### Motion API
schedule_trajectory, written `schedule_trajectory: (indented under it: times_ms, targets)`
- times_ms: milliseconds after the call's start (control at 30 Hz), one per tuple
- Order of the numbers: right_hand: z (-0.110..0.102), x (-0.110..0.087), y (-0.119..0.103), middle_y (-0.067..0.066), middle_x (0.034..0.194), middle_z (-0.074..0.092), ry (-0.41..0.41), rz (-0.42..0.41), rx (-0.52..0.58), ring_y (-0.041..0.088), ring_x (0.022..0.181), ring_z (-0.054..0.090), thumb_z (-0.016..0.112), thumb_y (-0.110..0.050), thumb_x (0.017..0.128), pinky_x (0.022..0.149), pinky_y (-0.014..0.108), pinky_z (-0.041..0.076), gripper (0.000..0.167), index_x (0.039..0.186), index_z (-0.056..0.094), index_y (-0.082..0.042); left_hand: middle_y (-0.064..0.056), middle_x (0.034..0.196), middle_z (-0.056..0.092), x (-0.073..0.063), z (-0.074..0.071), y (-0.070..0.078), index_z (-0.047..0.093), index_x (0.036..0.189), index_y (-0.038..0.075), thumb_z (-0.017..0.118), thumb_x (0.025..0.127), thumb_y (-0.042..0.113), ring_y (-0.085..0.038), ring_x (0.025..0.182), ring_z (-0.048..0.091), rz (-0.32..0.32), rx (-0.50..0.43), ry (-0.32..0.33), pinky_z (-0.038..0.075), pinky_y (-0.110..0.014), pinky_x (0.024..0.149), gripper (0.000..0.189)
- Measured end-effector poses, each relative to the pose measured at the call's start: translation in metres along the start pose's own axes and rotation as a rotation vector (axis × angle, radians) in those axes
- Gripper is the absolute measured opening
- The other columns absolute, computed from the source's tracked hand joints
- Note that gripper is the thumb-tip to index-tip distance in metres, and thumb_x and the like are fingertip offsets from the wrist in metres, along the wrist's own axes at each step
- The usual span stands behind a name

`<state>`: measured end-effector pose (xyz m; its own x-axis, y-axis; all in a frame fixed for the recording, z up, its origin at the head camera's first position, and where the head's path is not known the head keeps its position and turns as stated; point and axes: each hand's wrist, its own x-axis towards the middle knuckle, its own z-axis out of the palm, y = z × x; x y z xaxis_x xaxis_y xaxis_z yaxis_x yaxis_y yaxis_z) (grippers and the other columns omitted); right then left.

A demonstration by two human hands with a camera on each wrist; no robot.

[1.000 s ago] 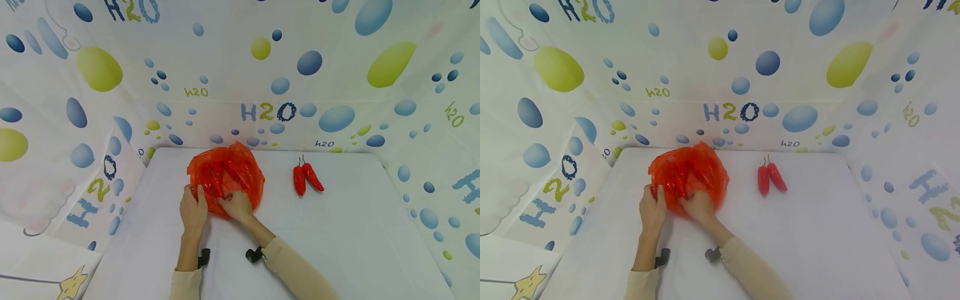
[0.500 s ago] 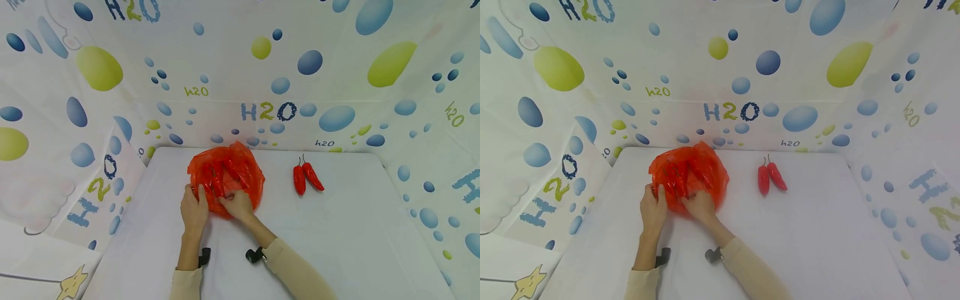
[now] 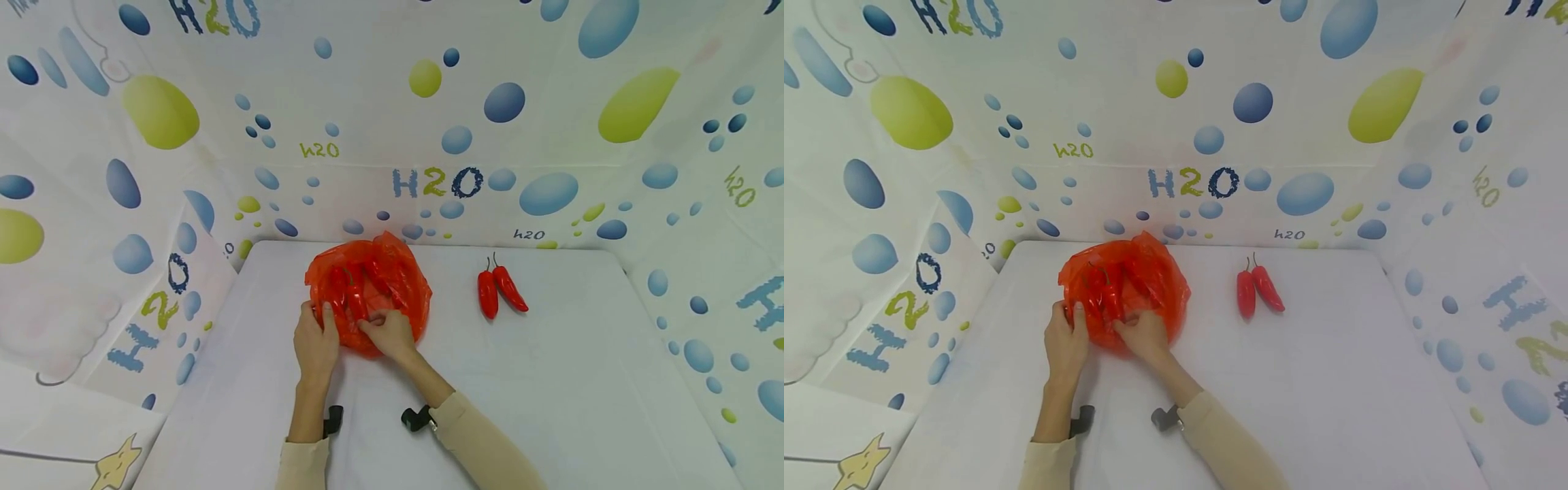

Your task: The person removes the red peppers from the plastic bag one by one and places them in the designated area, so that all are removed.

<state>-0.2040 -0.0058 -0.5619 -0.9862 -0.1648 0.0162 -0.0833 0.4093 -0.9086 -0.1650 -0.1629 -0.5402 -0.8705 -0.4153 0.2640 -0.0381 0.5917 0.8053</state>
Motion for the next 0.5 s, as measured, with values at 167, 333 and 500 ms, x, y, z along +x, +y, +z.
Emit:
schedule_trajectory:
  times_ms: [167, 333, 500]
  targets:
    - [-0.003, -0.001, -0.002, 0.004, 0.087, 0.076, 0.004, -0.008, 0.019, 0.013, 0.075, 0.071, 0.078, -0.03, 0.094, 0.067, 0.027, 0.06, 0.027, 0.101, 0.077, -0.004, -0.022, 0.115, 0.068, 0.0, 0.0, -0.001, 0.052, 0.132, -0.003, 0.05, 0.11, 0.035, -0.038, 0.096, 0.066, 0.009, 0.004, 0.005, 0.058, -0.052, 0.087, 0.044]
    - [-0.006, -0.001, -0.002, 0.004, 0.088, 0.076, 0.018, -0.023, 0.039, 0.013, 0.078, 0.071, 0.077, -0.031, 0.094, 0.07, 0.027, 0.06, 0.028, 0.103, 0.077, -0.004, -0.022, 0.116, 0.067, 0.0, 0.0, 0.0, 0.052, 0.134, -0.002, 0.049, 0.11, 0.037, -0.038, 0.098, 0.066, 0.006, 0.005, 0.001, 0.058, -0.052, 0.088, 0.046]
    - [-0.013, -0.001, -0.003, 0.005, 0.09, 0.077, 0.047, -0.038, 0.057, 0.015, 0.08, 0.072, 0.078, -0.032, 0.094, 0.072, 0.029, 0.061, 0.029, 0.104, 0.078, -0.005, -0.021, 0.118, 0.067, -0.001, 0.0, 0.0, 0.051, 0.135, -0.002, 0.05, 0.11, 0.035, -0.037, 0.1, 0.066, -0.004, 0.0, -0.004, 0.058, -0.052, 0.09, 0.044]
